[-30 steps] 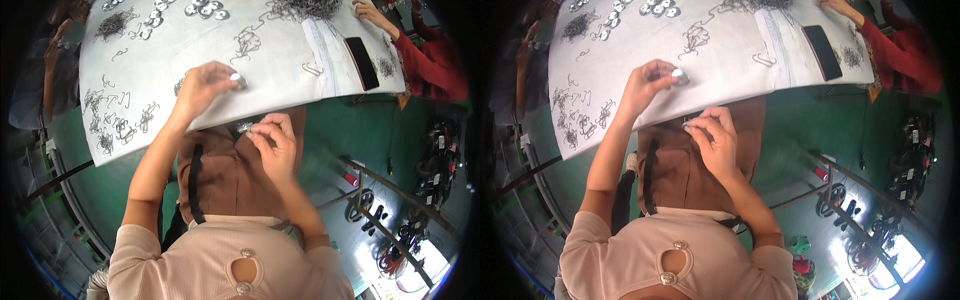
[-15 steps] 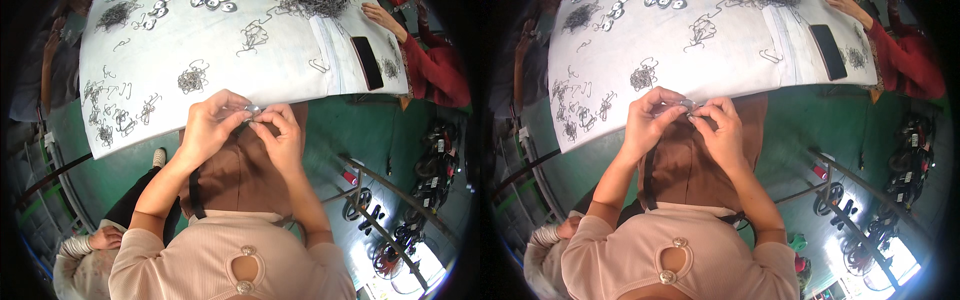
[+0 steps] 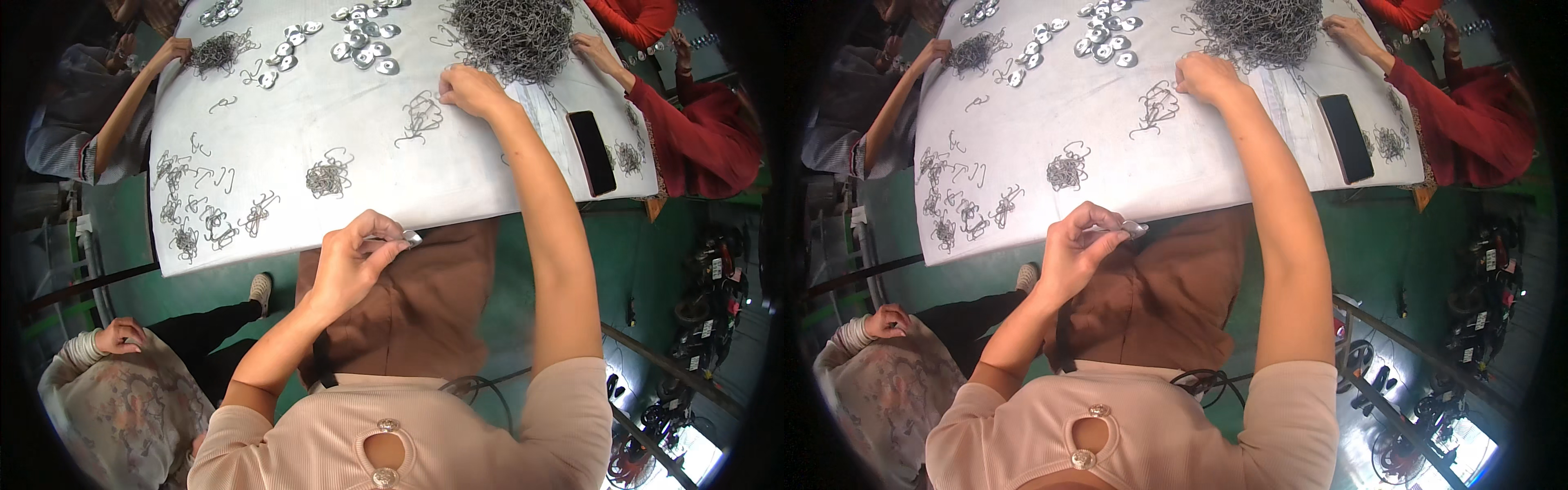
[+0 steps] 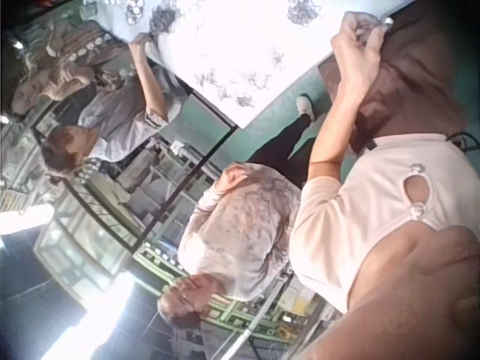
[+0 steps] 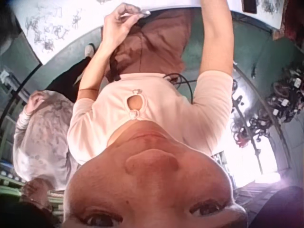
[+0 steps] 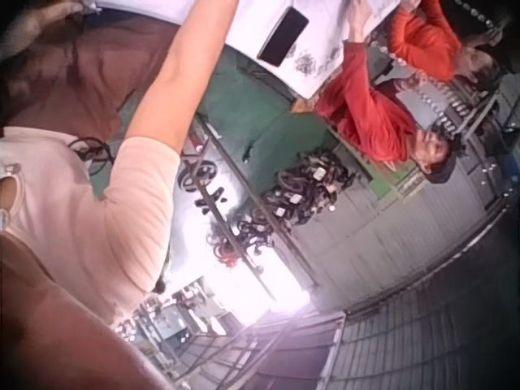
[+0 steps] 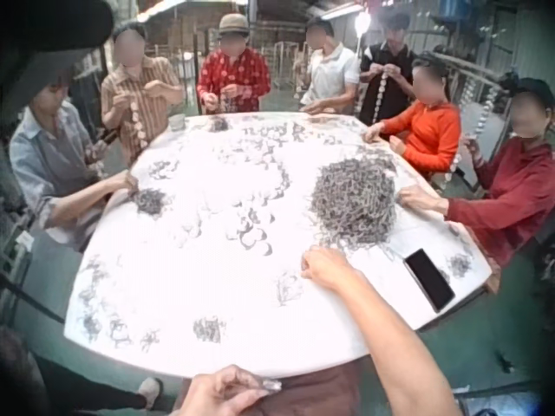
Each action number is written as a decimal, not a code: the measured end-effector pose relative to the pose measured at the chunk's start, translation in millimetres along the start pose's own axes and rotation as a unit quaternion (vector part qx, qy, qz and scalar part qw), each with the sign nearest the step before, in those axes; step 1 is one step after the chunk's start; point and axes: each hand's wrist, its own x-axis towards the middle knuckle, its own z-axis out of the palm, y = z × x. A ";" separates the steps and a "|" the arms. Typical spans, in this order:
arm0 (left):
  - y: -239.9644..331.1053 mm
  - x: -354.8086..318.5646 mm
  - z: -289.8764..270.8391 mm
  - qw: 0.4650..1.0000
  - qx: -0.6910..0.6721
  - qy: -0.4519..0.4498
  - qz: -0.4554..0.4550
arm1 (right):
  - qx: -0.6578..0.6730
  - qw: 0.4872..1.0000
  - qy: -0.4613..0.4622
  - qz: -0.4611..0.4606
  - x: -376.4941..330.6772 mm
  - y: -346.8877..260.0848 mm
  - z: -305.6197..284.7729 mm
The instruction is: The person repeatedly picks up small metal hooks and round metal discs from a table, then fastens them together by hand. The assembled units are placed onto a vertical metal rack. Other people at the table perform similar assembly work.
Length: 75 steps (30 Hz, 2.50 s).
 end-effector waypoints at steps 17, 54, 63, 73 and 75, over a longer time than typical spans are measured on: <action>-11.3 -1.0 8.3 0.999 -0.018 0.014 0.041 | 0.761 0.622 0.030 0.183 -206.0 -98.4 29.4; -26.7 127.2 -45.8 0.997 0.069 0.035 -0.013 | 0.520 0.799 0.298 0.054 -219.6 -144.7 48.2; -1.8 15.5 4.7 0.990 -0.125 0.003 -0.060 | 0.497 0.799 0.325 0.097 -216.1 -151.9 52.2; -11.2 1.5 14.5 0.997 -0.054 0.061 0.015 | 0.360 0.868 0.321 0.113 -218.2 -150.1 53.8; -15.4 -1.2 15.1 0.997 -0.046 0.067 0.014 | 0.364 0.876 0.296 0.112 -220.9 -147.9 45.5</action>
